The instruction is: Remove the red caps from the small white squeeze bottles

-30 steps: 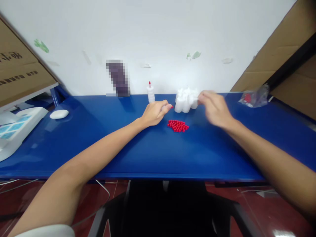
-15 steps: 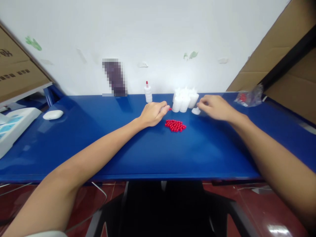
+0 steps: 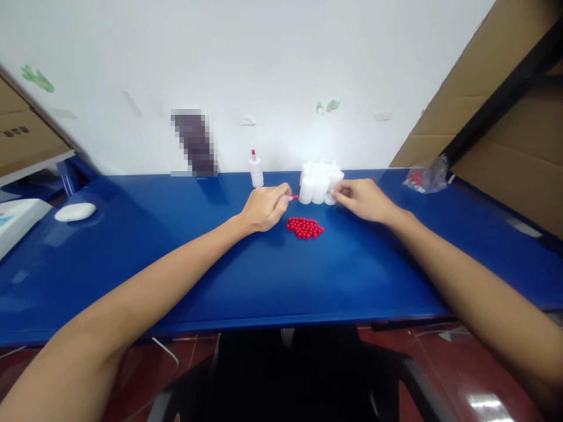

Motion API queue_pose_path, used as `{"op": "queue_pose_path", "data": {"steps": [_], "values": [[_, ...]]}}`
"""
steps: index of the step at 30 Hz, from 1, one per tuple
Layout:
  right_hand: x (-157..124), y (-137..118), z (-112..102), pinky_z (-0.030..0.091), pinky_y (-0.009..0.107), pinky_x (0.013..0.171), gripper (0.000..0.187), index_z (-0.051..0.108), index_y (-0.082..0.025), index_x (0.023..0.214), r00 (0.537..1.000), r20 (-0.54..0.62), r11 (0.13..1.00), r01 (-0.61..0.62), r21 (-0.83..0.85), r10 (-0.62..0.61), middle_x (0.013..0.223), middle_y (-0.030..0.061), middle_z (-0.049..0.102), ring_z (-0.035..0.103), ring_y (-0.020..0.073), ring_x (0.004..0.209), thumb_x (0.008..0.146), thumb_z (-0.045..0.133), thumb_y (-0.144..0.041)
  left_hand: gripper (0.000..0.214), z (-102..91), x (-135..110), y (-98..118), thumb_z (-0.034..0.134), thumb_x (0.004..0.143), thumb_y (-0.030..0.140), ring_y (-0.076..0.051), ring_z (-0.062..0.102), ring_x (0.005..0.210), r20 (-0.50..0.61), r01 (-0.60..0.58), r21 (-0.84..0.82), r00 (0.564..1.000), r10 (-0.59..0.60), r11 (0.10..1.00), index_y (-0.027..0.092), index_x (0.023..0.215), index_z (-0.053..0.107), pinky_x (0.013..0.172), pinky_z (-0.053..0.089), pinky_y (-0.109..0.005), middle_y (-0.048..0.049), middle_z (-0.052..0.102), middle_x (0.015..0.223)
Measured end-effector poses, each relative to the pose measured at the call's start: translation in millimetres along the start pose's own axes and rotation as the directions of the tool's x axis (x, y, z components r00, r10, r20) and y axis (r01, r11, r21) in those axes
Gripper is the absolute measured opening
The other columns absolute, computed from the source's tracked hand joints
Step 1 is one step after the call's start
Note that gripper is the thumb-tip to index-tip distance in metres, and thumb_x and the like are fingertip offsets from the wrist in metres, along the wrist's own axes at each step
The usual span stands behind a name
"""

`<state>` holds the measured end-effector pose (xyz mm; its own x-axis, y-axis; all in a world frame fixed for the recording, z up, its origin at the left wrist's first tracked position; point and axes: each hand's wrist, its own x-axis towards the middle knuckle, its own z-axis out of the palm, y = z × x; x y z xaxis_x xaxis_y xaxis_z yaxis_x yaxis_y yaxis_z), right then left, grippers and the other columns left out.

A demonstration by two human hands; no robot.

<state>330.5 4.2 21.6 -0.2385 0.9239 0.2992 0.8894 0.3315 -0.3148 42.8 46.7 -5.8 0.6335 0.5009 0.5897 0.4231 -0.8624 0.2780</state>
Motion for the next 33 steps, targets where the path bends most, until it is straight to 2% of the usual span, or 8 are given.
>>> {"op": "queue_pose_path", "data": {"steps": [3,7,13,18,22,26,30,33], "values": [[-2,-9,-2,0.039,0.033,0.062,0.026,0.07,-0.02,0.08,0.992,-0.125,0.999,-0.034,0.024,0.037,0.067,0.0036,0.065,0.057,0.0186,0.062,0.088,0.056,-0.04,0.032,-1.2,0,1,0.03,0.1,0.036,-0.018,0.06,0.067,0.011,0.003,-0.008,1.0,-0.003,1.0,0.019,0.097,0.057,0.066,0.043,-0.031,-0.003,0.068,0.078],[-7,-26,-3,0.04,0.034,0.06,0.025,0.069,-0.021,0.075,0.931,-0.355,0.995,-0.066,0.079,0.09,0.062,0.0033,0.061,0.057,0.0196,0.06,0.084,0.062,-0.043,0.033,-2.9,-1,2,0.029,0.101,0.039,-0.018,0.061,0.07,0.008,-0.035,-0.033,0.999,0.035,0.999,0.02,0.105,0.055,0.068,0.045,-0.031,-0.004,0.068,0.085],[-22,-59,6,0.04,0.034,0.054,0.029,0.061,-0.026,0.068,0.873,-0.487,0.979,0.097,0.177,0.001,0.052,0.0012,0.053,0.05,0.018,0.05,0.082,0.064,-0.05,0.033,-2.8,-1,8,0.033,0.097,0.037,-0.018,0.064,0.072,0.028,-0.165,0.076,0.986,0.163,0.983,0.019,0.114,0.054,0.066,0.047,-0.031,-0.0058,0.07,0.09],[-30,-74,11,0.045,0.034,0.057,0.026,0.065,-0.023,0.076,0.892,-0.397,0.936,0.304,0.177,-0.215,0.057,0.0007,0.06,0.054,0.0168,0.052,0.082,0.058,-0.047,0.038,-0.8,0,10,0.032,0.099,0.04,-0.018,0.065,0.071,0.049,-0.283,0.188,0.959,0.279,0.941,0.016,0.115,0.057,0.064,0.047,-0.03,-0.0073,0.07,0.09],[-28,-75,13,0.044,0.03,0.059,0.028,0.067,-0.022,0.085,0.917,-0.227,0.92,0.363,0.146,-0.326,0.064,0.0002,0.063,0.054,0.0144,0.055,0.091,0.053,-0.045,0.043,-0.1,1,10,0.028,0.103,0.043,-0.017,0.065,0.07,0.083,-0.346,0.258,0.938,0.336,0.902,0.017,0.12,0.057,0.064,0.047,-0.03,-0.0071,0.07,0.089],[-27,-74,14,0.043,0.029,0.062,0.025,0.065,-0.02,0.098,0.9,-0.157,0.9,0.424,0.098,-0.407,0.081,0.0032,0.067,0.055,0.0143,0.064,0.098,0.053,-0.042,0.045,-0.4,1,11,0.025,0.105,0.041,-0.016,0.063,0.068,0.106,-0.358,0.311,0.933,0.343,0.88,0.017,0.123,0.057,0.062,0.046,-0.03,-0.0068,0.069,0.089],[-27,-75,16,0.041,0.029,0.063,0.031,0.064,-0.02,0.093,0.884,-0.101,0.889,0.457,-0.028,-0.457,0.089,0.0066,0.063,0.054,0.0164,0.072,0.104,0.042,-0.039,0.04,0.5,2,11,0.025,0.104,0.035,-0.015,0.059,0.063,0.095,-0.412,0.349,0.909,0.405,0.842,0.016,0.109,0.059,0.059,0.043,-0.03,-0.006,0.066,0.085],[-27,-76,17,0.039,0.029,0.063,0.033,0.061,-0.02,0.091,0.876,-0.078,0.879,0.476,-0.007,-0.475,0.089,0.0056,0.063,0.054,0.0162,0.073,0.106,0.038,-0.039,0.034,1.7,2,11,0.028,0.102,0.032,-0.014,0.055,0.056,0.053,-0.443,0.396,0.885,0.462,0.804,0.017,0.096,0.057,0.055,0.04,-0.029,-0.0033,0.062,0.076]]}}
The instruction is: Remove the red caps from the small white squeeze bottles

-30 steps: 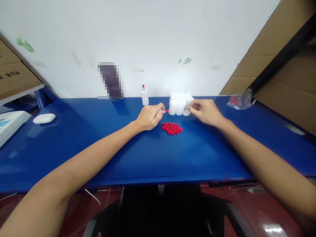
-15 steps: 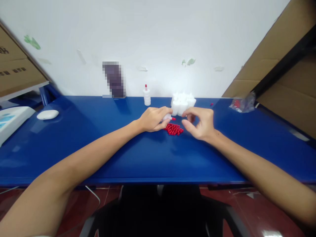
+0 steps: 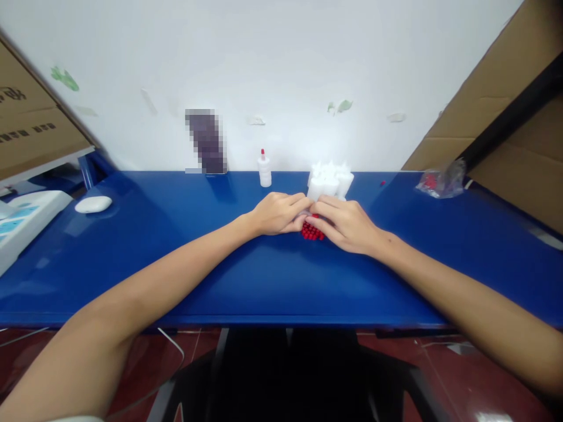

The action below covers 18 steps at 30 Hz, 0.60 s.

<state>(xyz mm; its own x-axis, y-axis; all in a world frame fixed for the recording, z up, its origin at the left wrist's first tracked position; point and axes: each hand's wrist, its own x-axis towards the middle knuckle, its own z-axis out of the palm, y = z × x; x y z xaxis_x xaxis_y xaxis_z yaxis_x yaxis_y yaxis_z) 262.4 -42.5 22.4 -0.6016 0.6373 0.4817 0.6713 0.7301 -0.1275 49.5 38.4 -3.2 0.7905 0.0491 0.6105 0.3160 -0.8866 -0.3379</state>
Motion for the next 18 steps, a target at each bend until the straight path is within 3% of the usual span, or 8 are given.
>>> {"op": "queue_pose_path", "data": {"steps": [7,18], "values": [[1.4,3.2,-0.8,0.04,0.028,0.067,0.027,0.056,-0.02,0.092,0.999,0.05,0.987,-0.011,0.16,0.004,0.086,0.0021,0.064,0.055,0.014,0.072,0.108,0.04,-0.035,0.025,0.7,2.2,1.7,0.033,0.1,0.028,-0.012,0.048,0.05,-0.126,-0.035,0.077,0.991,0.044,0.996,0.019,0.085,0.051,0.05,0.036,-0.028,0.0005,0.057,0.07],[3.6,1.1,-6.7,0.037,0.028,0.064,0.035,0.06,-0.019,0.092,0.99,0.113,0.982,-0.1,0.157,0.083,0.081,0.002,0.066,0.055,0.0132,0.066,0.107,0.038,-0.042,0.024,1.3,2.9,3.1,0.034,0.1,0.028,-0.012,0.051,0.053,-0.144,-0.031,0.15,0.988,0.053,0.988,0.019,0.088,0.054,0.053,0.039,-0.028,0.0,0.059,0.072]]}}
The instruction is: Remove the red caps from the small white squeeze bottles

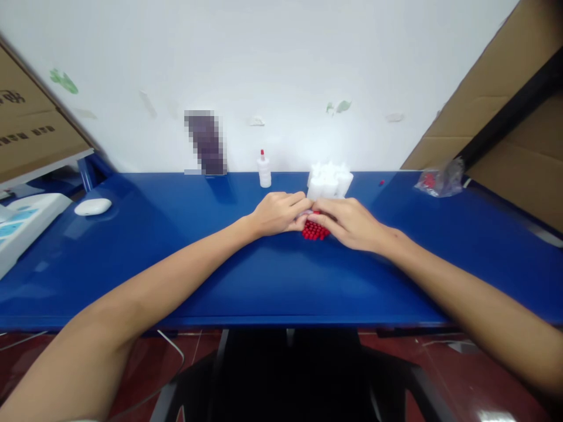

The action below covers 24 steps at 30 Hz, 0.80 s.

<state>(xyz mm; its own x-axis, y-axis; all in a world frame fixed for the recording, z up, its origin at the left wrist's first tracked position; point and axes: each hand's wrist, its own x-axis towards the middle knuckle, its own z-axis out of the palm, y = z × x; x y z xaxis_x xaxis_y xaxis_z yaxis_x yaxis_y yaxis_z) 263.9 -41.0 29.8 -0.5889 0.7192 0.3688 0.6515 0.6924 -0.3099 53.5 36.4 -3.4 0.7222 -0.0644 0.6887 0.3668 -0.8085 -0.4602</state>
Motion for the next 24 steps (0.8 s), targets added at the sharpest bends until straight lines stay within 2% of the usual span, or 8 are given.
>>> {"op": "queue_pose_path", "data": {"steps": [5,8,11,13,15,19,21,24], "values": [[-1,3,2,0.034,0.029,0.063,0.041,0.058,-0.019,0.083,0.998,0.013,0.996,-0.056,0.068,0.056,0.071,-0.0003,0.06,0.05,0.0131,0.062,0.106,0.036,-0.045,0.019,0.9,1,0,0.04,0.097,0.025,-0.012,0.051,0.054,0.0,-0.011,0.02,1.0,0.011,1.0,0.019,0.089,0.057,0.054,0.04,-0.027,0.0002,0.06,0.073],[-2,6,-3,0.029,0.03,0.058,0.048,0.045,-0.021,0.066,0.99,-0.061,0.979,-0.119,0.168,0.131,0.057,-0.0035,0.043,0.039,0.0117,0.054,0.105,0.035,-0.049,0.017,1.0,-1,0,0.042,0.093,0.021,-0.012,0.05,0.054,-0.018,-0.002,0.021,1.0,0.002,1.0,0.02,0.095,0.059,0.053,0.039,-0.027,-0.0002,0.062,0.077],[-2,11,-13,0.026,0.031,0.057,0.048,0.034,-0.023,0.062,0.978,-0.103,0.969,-0.163,0.187,0.184,0.056,-0.004,0.032,0.033,0.0119,0.053,0.103,0.035,-0.047,0.022,1.3,-2,-1,0.041,0.092,0.019,-0.013,0.052,0.056,0.021,0.046,-0.02,0.999,-0.046,0.999,0.02,0.103,0.06,0.054,0.04,-0.027,-0.0011,0.063,0.081],[-3,16,-19,0.027,0.032,0.059,0.042,0.033,-0.023,0.064,0.982,-0.047,0.974,-0.174,0.141,0.183,0.058,-0.0033,0.034,0.035,0.013,0.055,0.102,0.034,-0.042,0.025,1.6,-3,-2,0.037,0.095,0.021,-0.013,0.054,0.059,0.06,0.115,-0.07,0.992,-0.111,0.991,0.019,0.105,0.06,0.057,0.043,-0.026,-0.0023,0.064,0.083],[-3,22,-22,0.028,0.032,0.061,0.033,0.035,-0.023,0.07,0.981,0.056,0.979,-0.192,0.066,0.188,0.062,-0.0024,0.04,0.04,0.0145,0.058,0.101,0.035,-0.035,0.026,2.0,-4,-3,0.035,0.098,0.023,-0.013,0.057,0.063,0.077,0.189,-0.138,0.981,-0.18,0.972,0.018,0.105,0.06,0.058,0.045,-0.026,-0.0035,0.065,0.086],[-4,29,-20,0.031,0.032,0.065,0.016,0.047,-0.022,0.089,0.948,0.195,0.966,-0.234,-0.105,0.251,0.075,0.0005,0.055,0.05,0.0174,0.066,0.098,0.038,-0.031,0.025,2.4,-5,-3,0.036,0.099,0.026,-0.013,0.059,0.068,0.093,0.296,-0.257,0.955,-0.281,0.92,0.017,0.105,0.058,0.061,0.047,-0.026,-0.0043,0.066,0.089],[-3,30,-19,0.032,0.032,0.065,0.018,0.053,-0.022,0.097,0.934,0.227,0.957,-0.242,-0.159,0.274,0.078,0.002,0.06,0.053,0.0182,0.068,0.099,0.04,-0.035,0.024,2.5,-5,-3,0.037,0.099,0.027,-0.014,0.06,0.07,0.106,0.333,-0.286,0.943,-0.316,0.898,0.017,0.104,0.058,0.062,0.047,-0.026,-0.0045,0.066,0.089],[-3,33,-18,0.034,0.032,0.065,0.026,0.062,-0.021,0.093,0.916,0.261,0.946,-0.26,-0.195,0.305,0.074,0.0028,0.063,0.054,0.018,0.066,0.098,0.044,-0.039,0.024,2.8,-5,-3,0.037,0.1,0.027,-0.014,0.061,0.072,0.121,0.357,-0.323,0.934,-0.336,0.877,0.017,0.104,0.059,0.065,0.048,-0.027,-0.0047,0.068,0.09]]}}
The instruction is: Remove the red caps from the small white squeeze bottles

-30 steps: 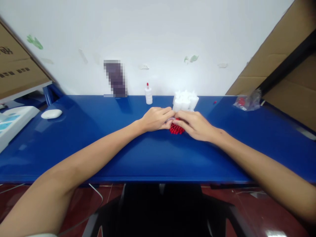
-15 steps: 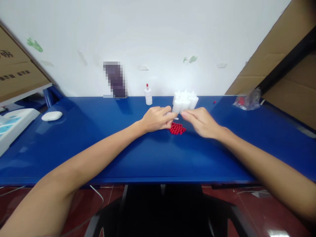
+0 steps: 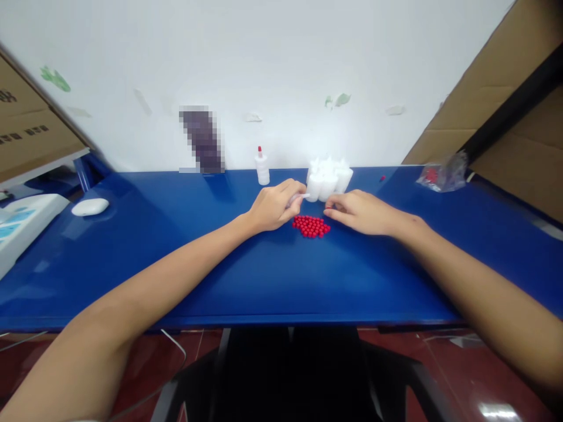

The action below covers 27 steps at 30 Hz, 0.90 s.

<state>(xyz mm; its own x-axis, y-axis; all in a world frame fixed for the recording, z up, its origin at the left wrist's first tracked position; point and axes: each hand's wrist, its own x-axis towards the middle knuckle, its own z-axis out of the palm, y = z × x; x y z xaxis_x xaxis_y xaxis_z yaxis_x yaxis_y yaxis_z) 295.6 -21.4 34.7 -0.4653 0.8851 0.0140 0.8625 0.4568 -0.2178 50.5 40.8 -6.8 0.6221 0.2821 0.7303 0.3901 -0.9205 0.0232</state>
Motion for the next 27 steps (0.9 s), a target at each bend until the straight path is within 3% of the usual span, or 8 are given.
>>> {"op": "queue_pose_path", "data": {"steps": [6,11,13,19,27], "values": [[1,2,-1,0.034,0.033,0.062,0.033,0.062,-0.019,0.069,0.999,-0.053,1.0,0.01,0.007,-0.01,0.067,0.0029,0.064,0.053,0.0158,0.061,0.092,0.055,-0.043,0.026,0.3,1,0,0.037,0.103,0.031,-0.014,0.064,0.077,0.016,0.041,-0.055,0.999,-0.041,0.998,0.016,0.108,0.058,0.069,0.05,-0.027,-0.0058,0.07,0.095],[-1,-5,-6,0.03,0.033,0.058,0.044,0.043,-0.021,0.05,1.0,-0.008,1.0,-0.012,0.018,0.012,0.046,-0.0028,0.041,0.038,0.0117,0.047,0.09,0.053,-0.036,0.03,0.1,1,0,0.036,0.104,0.034,-0.016,0.065,0.079,0.056,0.073,-0.063,0.996,-0.07,0.995,0.016,0.108,0.059,0.071,0.05,-0.029,-0.0068,0.07,0.095],[-1,-6,-6,0.03,0.033,0.058,0.043,0.044,-0.021,0.05,0.999,-0.008,0.999,-0.033,0.02,0.033,0.046,-0.003,0.041,0.038,0.0117,0.047,0.09,0.053,-0.035,0.03,0.2,0,0,0.036,0.104,0.035,-0.016,0.065,0.08,0.069,0.083,-0.069,0.995,-0.078,0.994,0.016,0.109,0.058,0.071,0.05,-0.029,-0.007,0.07,0.096],[1,-2,-3,0.035,0.032,0.061,0.028,0.061,-0.02,0.066,0.998,0.042,0.997,-0.052,0.061,0.049,0.057,0.0002,0.058,0.051,0.0142,0.055,0.088,0.057,-0.037,0.028,0.3,0,-1,0.038,0.103,0.034,-0.016,0.065,0.082,0.086,0.09,-0.102,0.993,-0.081,0.991,0.016,0.111,0.059,0.075,0.05,-0.029,-0.0068,0.071,0.099],[-2,-8,-6,0.032,0.032,0.059,0.016,0.054,-0.021,0.074,0.996,0.089,0.998,-0.025,0.05,0.021,0.061,-0.0004,0.057,0.049,0.0145,0.057,0.086,0.054,-0.031,0.03,-0.3,0,-1,0.038,0.102,0.035,-0.016,0.064,0.081,0.122,0.119,-0.102,0.987,-0.106,0.988,0.016,0.111,0.059,0.074,0.049,-0.03,-0.0063,0.07,0.099]]}}
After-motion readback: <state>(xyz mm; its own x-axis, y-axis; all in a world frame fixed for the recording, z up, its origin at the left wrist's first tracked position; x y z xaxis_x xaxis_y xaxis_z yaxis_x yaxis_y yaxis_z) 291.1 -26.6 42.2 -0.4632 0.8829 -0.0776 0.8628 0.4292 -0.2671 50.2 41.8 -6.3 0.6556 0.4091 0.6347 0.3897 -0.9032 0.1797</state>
